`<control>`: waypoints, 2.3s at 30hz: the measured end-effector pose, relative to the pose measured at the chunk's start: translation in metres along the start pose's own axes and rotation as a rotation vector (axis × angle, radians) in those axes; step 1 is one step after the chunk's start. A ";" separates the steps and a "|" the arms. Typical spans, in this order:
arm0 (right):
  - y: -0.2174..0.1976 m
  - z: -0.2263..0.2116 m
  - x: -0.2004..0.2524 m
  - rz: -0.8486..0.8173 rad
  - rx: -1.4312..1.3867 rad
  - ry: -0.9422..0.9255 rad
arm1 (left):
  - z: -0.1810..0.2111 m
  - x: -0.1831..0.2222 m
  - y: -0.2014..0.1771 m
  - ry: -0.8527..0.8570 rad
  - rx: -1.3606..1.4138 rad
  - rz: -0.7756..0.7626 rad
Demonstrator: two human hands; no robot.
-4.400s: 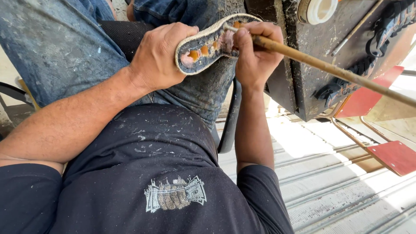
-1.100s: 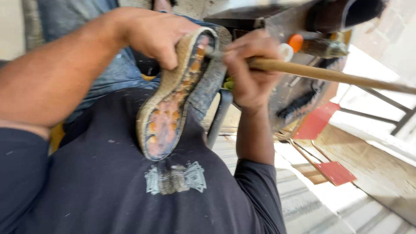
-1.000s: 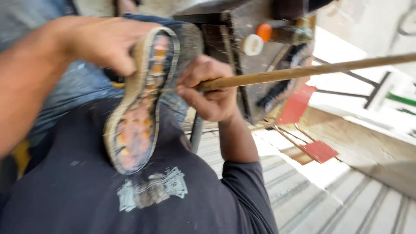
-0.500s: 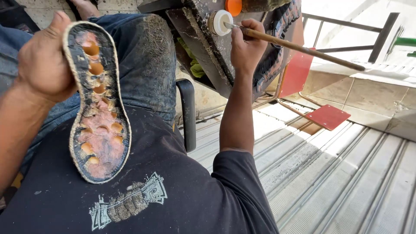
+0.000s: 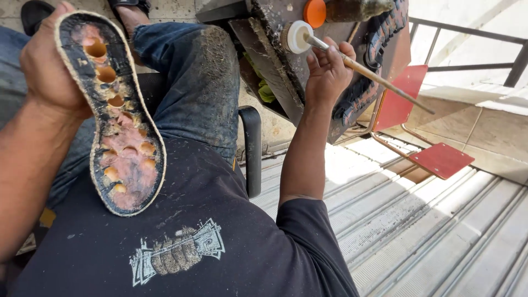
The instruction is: Applying adhesive to the inner surface of a shoe sole using a brush
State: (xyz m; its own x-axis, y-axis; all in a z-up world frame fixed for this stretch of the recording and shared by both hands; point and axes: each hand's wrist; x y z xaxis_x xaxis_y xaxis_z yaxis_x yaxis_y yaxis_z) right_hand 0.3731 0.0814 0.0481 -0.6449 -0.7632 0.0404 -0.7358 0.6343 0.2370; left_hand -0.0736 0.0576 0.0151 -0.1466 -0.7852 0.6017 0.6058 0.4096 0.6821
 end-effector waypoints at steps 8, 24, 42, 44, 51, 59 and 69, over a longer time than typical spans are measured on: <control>-0.011 0.032 -0.005 0.200 -0.129 0.000 | -0.019 0.012 0.005 -0.062 -0.149 0.101; 0.167 -0.082 0.148 -1.272 -0.011 -0.249 | -0.023 0.022 0.066 0.079 -0.525 -0.259; 0.192 -0.077 0.160 -1.129 0.262 -0.681 | -0.016 0.031 0.068 0.232 -0.766 -0.240; 0.191 -0.079 0.166 -1.101 0.294 -0.686 | -0.013 0.034 0.069 0.232 -0.809 -0.215; 0.190 -0.098 0.187 -0.945 0.518 -0.687 | -0.008 0.045 0.070 0.318 -0.918 -0.143; 0.194 -0.088 0.197 -0.872 0.351 -0.847 | -0.006 0.054 0.073 0.341 -0.970 -0.192; 0.187 -0.108 0.173 -1.473 0.220 -0.741 | -0.004 0.065 0.070 0.291 -0.931 -0.207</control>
State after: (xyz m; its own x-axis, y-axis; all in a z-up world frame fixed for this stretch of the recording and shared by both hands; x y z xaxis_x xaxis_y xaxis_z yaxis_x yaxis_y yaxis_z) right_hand 0.1461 0.0544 0.2044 0.6781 -0.5055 -0.5336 -0.7349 -0.4757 -0.4833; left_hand -0.0373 0.0329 0.1001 -0.1965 -0.9343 0.2974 0.9800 -0.1777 0.0893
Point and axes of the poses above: each hand's wrist, its own x-axis away from the middle knuckle, its own y-axis out of the palm, z = x × y, and after that the axes turned 7 degrees about -y, right-handed
